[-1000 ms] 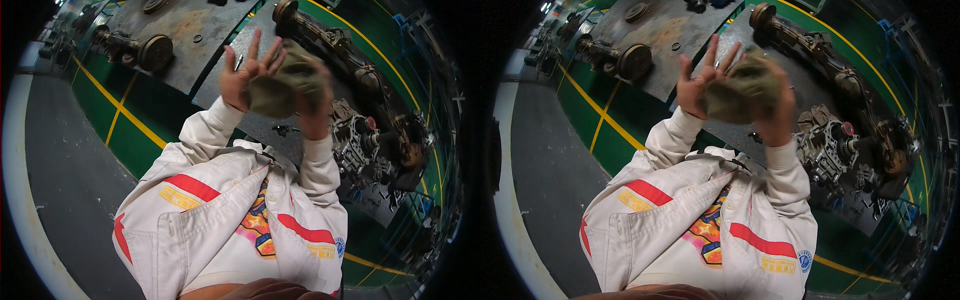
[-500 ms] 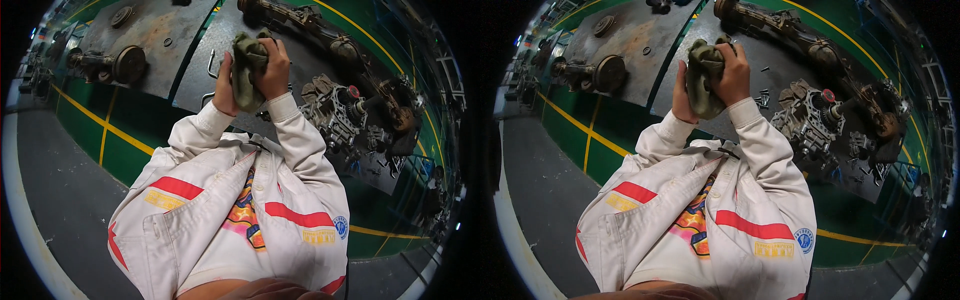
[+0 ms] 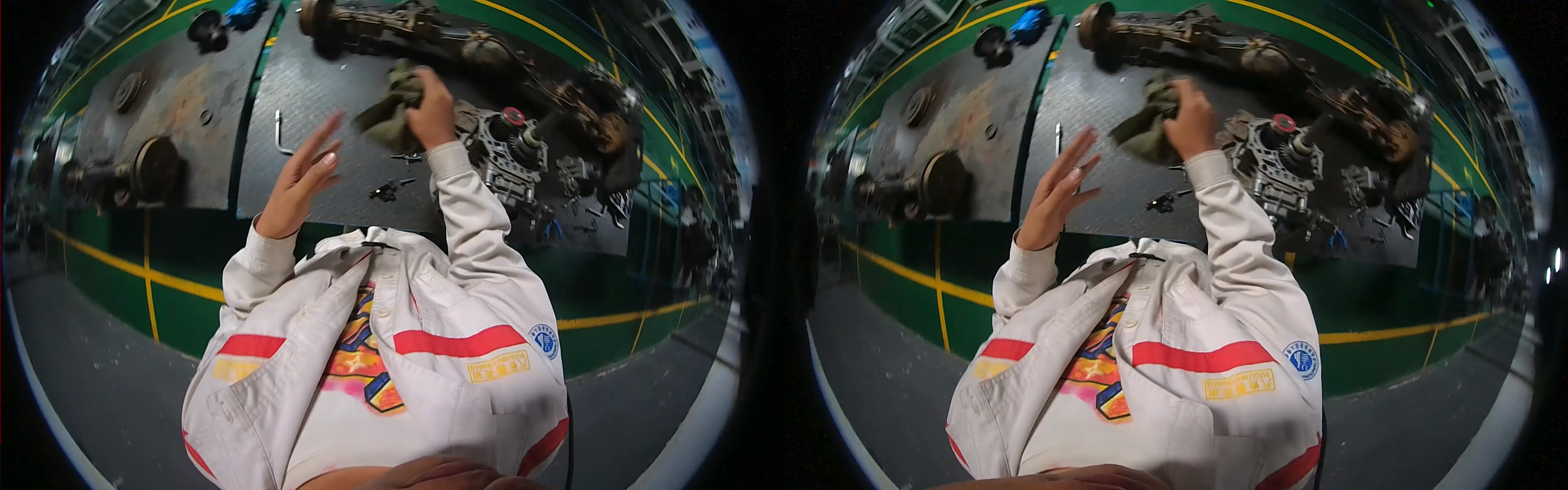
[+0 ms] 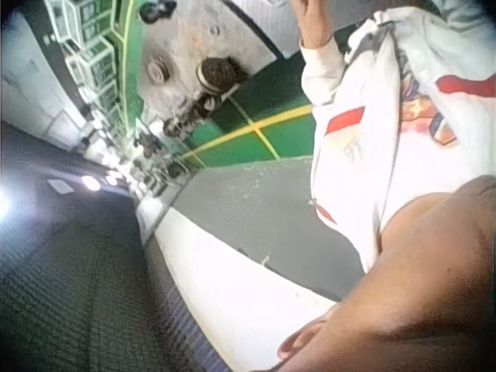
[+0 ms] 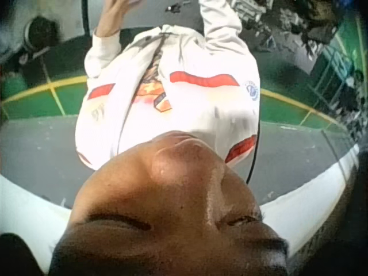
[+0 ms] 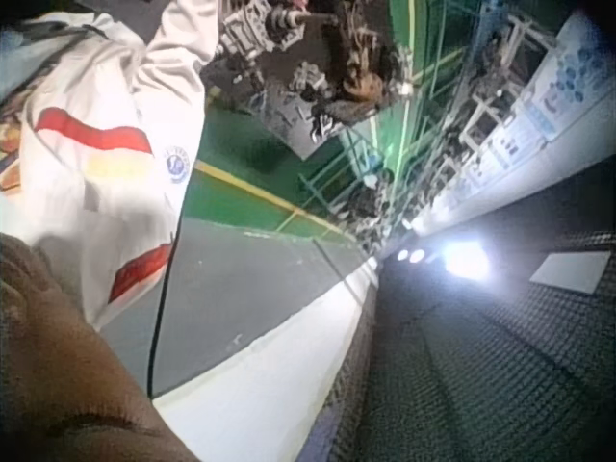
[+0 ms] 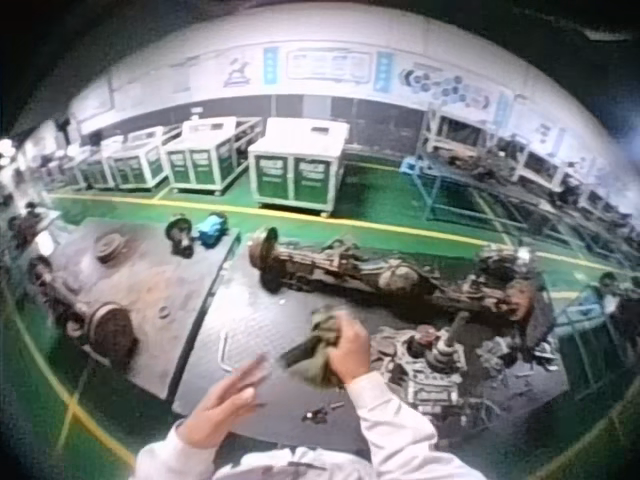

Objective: The person uses a tool to loosen fasteners on a transmission housing and then wipes their hands with a cloth. They then handle the transmission unit by lifting and rotating it on the workbench.

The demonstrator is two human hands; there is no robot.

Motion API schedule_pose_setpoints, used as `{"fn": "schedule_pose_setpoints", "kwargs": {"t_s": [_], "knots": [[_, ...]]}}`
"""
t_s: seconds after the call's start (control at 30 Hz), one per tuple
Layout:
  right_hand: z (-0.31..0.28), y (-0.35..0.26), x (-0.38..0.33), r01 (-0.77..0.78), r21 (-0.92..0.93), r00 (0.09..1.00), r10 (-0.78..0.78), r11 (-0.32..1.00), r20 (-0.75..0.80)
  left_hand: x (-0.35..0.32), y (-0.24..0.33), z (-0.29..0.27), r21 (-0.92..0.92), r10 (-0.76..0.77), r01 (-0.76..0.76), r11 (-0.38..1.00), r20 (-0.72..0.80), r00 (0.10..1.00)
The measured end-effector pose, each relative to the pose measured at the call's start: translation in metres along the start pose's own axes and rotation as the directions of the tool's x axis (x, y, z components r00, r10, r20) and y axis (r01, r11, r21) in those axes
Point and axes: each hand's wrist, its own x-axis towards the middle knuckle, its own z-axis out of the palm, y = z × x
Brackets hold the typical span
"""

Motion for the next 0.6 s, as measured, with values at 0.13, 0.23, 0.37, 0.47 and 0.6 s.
{"fn": "schedule_pose_setpoints", "kwargs": {"t_s": [0.13,0.23,0.37,0.47,0.6], "knots": [[0.037,-0.057,-0.046,0.273,0.466,0.902,-0.392,0.841,0.18,0.049,-0.062,0.007,-0.606,-0.33,0.404,0.685,0.237,0.914],[0.083,-0.051,-0.081,-0.069,0.353,0.848,-0.131,0.933,0.514,0.079,-0.118,-0.003,-0.811,-0.302,0.159,0.562,-0.022,0.953],[0.086,-0.044,-0.102,0.059,0.099,0.81,-0.106,0.993,0.577,0.087,-0.168,-0.013,-0.899,-0.465,0.428,0.093,0.34,0.817],[0.078,-0.047,-0.111,0.06,0.024,0.762,-0.061,0.998,0.645,0.092,-0.191,-0.025,-0.907,-0.486,0.416,0.062,0.337,0.806],[0.066,-0.052,-0.112,0.018,0.207,0.758,-0.149,0.978,0.636,0.11,-0.203,-0.043,-0.889,-0.612,0.434,0.147,0.263,0.746]]}}
